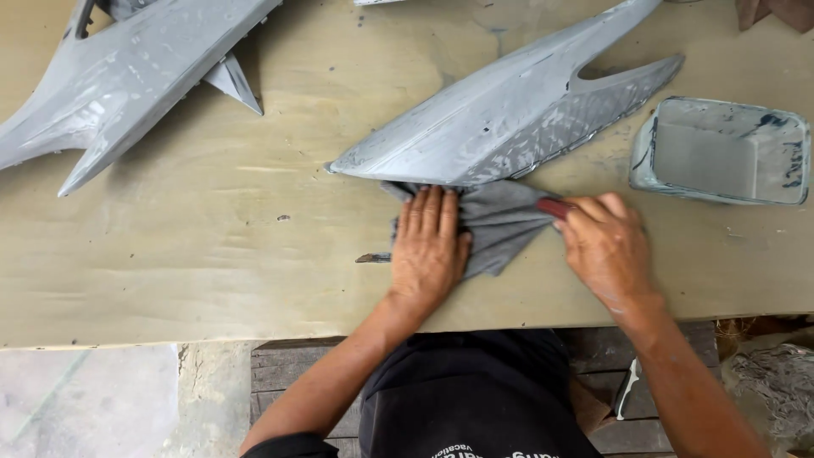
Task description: The person sands a gray plastic car part on a workbench using a red sanding block. They repeatedly dip the block into a container of water and wipe the part with a gray cloth while sanding.
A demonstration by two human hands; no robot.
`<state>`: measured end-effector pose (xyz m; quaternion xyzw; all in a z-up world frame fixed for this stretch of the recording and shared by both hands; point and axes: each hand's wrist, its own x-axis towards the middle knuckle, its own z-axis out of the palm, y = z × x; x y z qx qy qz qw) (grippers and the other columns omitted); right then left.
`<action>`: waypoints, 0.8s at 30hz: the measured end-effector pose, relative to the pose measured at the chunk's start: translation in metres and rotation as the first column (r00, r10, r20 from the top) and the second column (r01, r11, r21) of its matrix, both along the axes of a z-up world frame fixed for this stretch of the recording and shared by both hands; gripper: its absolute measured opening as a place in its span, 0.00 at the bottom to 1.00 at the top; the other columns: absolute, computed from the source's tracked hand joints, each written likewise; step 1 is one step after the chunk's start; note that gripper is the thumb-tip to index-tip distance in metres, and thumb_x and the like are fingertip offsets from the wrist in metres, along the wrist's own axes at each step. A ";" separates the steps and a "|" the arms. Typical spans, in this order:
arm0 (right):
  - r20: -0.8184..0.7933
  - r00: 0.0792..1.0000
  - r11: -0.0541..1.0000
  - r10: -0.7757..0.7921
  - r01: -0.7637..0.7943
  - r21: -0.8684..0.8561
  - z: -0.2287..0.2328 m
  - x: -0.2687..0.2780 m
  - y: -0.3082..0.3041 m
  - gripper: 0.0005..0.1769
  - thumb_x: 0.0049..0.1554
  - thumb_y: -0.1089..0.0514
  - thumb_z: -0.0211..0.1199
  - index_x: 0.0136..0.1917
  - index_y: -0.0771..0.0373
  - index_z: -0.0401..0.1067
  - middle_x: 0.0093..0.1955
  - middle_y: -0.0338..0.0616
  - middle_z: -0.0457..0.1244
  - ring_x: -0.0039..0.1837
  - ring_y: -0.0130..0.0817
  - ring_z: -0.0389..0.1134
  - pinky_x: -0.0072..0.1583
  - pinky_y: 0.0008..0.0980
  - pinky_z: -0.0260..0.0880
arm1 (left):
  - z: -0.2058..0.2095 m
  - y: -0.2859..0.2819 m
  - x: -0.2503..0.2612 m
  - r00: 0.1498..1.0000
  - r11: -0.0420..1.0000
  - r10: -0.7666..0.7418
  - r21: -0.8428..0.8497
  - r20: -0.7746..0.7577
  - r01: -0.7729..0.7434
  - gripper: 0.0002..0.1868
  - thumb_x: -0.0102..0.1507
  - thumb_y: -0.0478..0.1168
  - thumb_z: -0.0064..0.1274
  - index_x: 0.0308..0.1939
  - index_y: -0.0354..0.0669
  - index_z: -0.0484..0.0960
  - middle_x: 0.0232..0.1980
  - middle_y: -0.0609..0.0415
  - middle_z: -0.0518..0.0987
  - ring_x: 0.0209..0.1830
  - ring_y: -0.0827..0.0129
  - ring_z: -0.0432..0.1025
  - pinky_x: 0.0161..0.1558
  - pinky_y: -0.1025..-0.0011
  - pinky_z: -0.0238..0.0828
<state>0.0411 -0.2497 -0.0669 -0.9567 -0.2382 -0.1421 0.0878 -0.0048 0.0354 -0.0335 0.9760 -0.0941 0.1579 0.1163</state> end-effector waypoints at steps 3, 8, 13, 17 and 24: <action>-0.032 0.995 0.996 -0.093 0.093 -0.009 0.076 -0.029 0.017 0.02 0.55 0.64 0.68 0.44 0.63 0.77 0.49 0.37 0.70 0.43 0.34 0.61 0.46 0.31 0.64 | 0.019 -0.021 -0.001 0.993 0.988 -0.114 -0.104 -0.031 0.110 0.32 0.65 0.46 0.53 0.69 0.33 0.65 0.69 0.33 0.68 0.72 0.42 0.62 0.75 0.47 0.52; -0.367 0.928 0.991 0.058 -0.009 0.135 0.086 -0.029 0.022 0.05 0.52 0.60 0.68 0.43 0.61 0.77 0.51 0.44 0.70 0.53 0.45 0.69 0.54 0.41 0.70 | 0.034 0.017 -0.027 0.994 0.987 -0.106 -0.121 -0.031 0.101 0.23 0.57 0.42 0.63 0.54 0.46 0.76 0.56 0.47 0.74 0.60 0.51 0.70 0.65 0.55 0.63; -0.408 0.807 0.888 0.428 -0.291 0.356 0.083 -0.034 0.081 0.06 0.53 0.60 0.67 0.43 0.64 0.77 0.56 0.51 0.70 0.58 0.54 0.71 0.58 0.48 0.71 | 0.020 0.090 -0.073 0.996 0.997 0.056 -0.045 -0.073 -0.060 0.20 0.53 0.38 0.62 0.50 0.48 0.78 0.53 0.49 0.76 0.61 0.51 0.71 0.64 0.56 0.66; -0.463 0.681 0.819 0.567 -0.409 0.402 0.113 -0.036 0.111 0.07 0.59 0.58 0.61 0.46 0.63 0.76 0.59 0.48 0.68 0.59 0.50 0.71 0.58 0.45 0.72 | 0.051 0.108 -0.081 0.923 0.944 0.315 0.176 -0.222 -0.280 0.24 0.52 0.47 0.53 0.52 0.53 0.77 0.60 0.49 0.73 0.67 0.51 0.66 0.70 0.47 0.55; -0.496 0.725 0.878 0.479 -0.403 0.258 0.093 -0.027 0.095 0.06 0.61 0.58 0.59 0.47 0.54 0.77 0.54 0.34 0.68 0.57 0.34 0.72 0.56 0.31 0.73 | 0.047 0.062 -0.028 0.996 0.997 0.057 0.049 -0.065 -0.054 0.26 0.58 0.44 0.61 0.59 0.44 0.76 0.60 0.44 0.70 0.61 0.49 0.70 0.57 0.53 0.69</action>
